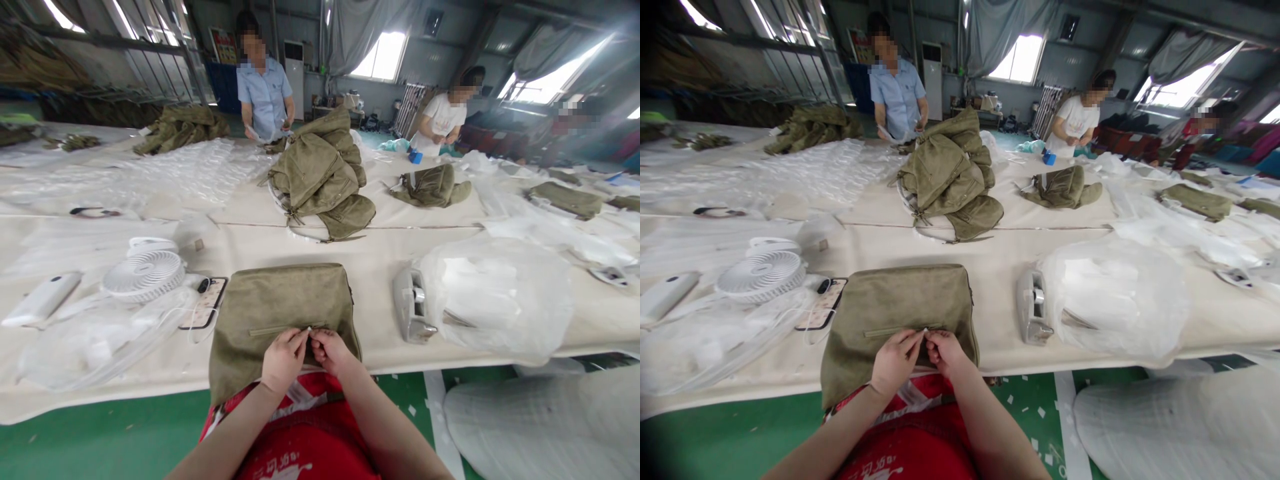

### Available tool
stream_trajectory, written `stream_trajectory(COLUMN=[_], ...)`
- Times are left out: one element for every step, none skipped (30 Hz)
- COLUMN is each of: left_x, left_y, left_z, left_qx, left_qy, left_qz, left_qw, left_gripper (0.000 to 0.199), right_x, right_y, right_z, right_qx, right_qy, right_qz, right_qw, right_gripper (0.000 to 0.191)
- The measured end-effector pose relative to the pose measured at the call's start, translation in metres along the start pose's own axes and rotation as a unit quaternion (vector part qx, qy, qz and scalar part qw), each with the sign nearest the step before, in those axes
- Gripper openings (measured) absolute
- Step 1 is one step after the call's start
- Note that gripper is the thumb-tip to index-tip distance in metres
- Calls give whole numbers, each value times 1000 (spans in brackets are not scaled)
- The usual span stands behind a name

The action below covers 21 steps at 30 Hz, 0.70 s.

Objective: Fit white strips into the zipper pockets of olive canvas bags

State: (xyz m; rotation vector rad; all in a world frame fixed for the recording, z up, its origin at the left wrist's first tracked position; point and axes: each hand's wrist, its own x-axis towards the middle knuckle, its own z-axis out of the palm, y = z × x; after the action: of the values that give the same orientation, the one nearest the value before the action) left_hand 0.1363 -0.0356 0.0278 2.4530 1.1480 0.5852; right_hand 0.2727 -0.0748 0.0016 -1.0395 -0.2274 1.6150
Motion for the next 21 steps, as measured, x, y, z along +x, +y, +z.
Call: stream_trajectory(left_x=[-1,-1,-1,-1,-1,0,0,0,1,1,2,4,5,8,11,14,19,24,30,37,44], left_y=[-1,-1,-1,-1,-1,0,0,0,-1,-2,-4,-6,-8,-10,-11,-12,-11,-10,-8,-5,-1], left_z=[0,-1,-1,-1,-1,0,0,0,0,0,0,-1,-3,-5,-7,-10,-13,-16,-19,-21,-23], left_qx=[12,20,23,22,18,8,-6,-23,-43,-63,-77,-84,-82,-72,-58,-43,-28,-15,-2,13,31], left_qy=[-5,-5,-2,4,11,17,24,32,42,54,66,77,85,87,86,78,64,41,11,-26,-66], left_qz=[10,18,23,27,30,34,37,37,31,22,10,0,-4,1,13,27,40,51,57,61,63], left_qw=[1000,1000,999,999,999,999,999,999,998,996,995,993,993,994,995,996,997,998,998,998,995], left_gripper=[30,31,30,30,28,26,24,22,21,21,21,22,23,23,22,21,20,19,20,20,20], right_x=[0,0,0,-1,-1,-2,-2,-2,-2,-2,-2,-1,0,0,1,1,1,0,-1,-3,-4], right_y=[0,0,0,0,0,0,0,1,1,2,2,2,2,1,0,-1,-3,-5,-6,-7,-8], right_z=[0,0,0,0,1,1,2,3,5,6,7,7,7,7,6,5,3,0,-2,-5,-7], right_qx=[-1,0,4,9,13,13,7,-3,-18,-37,-57,-73,-96,-125,-153,-183,-218,-261,-306,-345,-380], right_qy=[3,9,15,21,26,28,28,26,24,28,35,43,51,56,58,59,61,65,72,80,88], right_qz=[-1,-1,2,7,10,10,7,0,-8,-15,-18,-17,-16,-16,-19,-27,-43,-67,-96,-123,-146], right_qw=[1000,1000,1000,1000,1000,999,1000,1000,1000,999,998,996,994,990,986,981,973,961,944,927,909], right_gripper=[29,27,26,25,25,27,30,34,36,38,38,35,31,28,25,24,23,23,21,19,16])
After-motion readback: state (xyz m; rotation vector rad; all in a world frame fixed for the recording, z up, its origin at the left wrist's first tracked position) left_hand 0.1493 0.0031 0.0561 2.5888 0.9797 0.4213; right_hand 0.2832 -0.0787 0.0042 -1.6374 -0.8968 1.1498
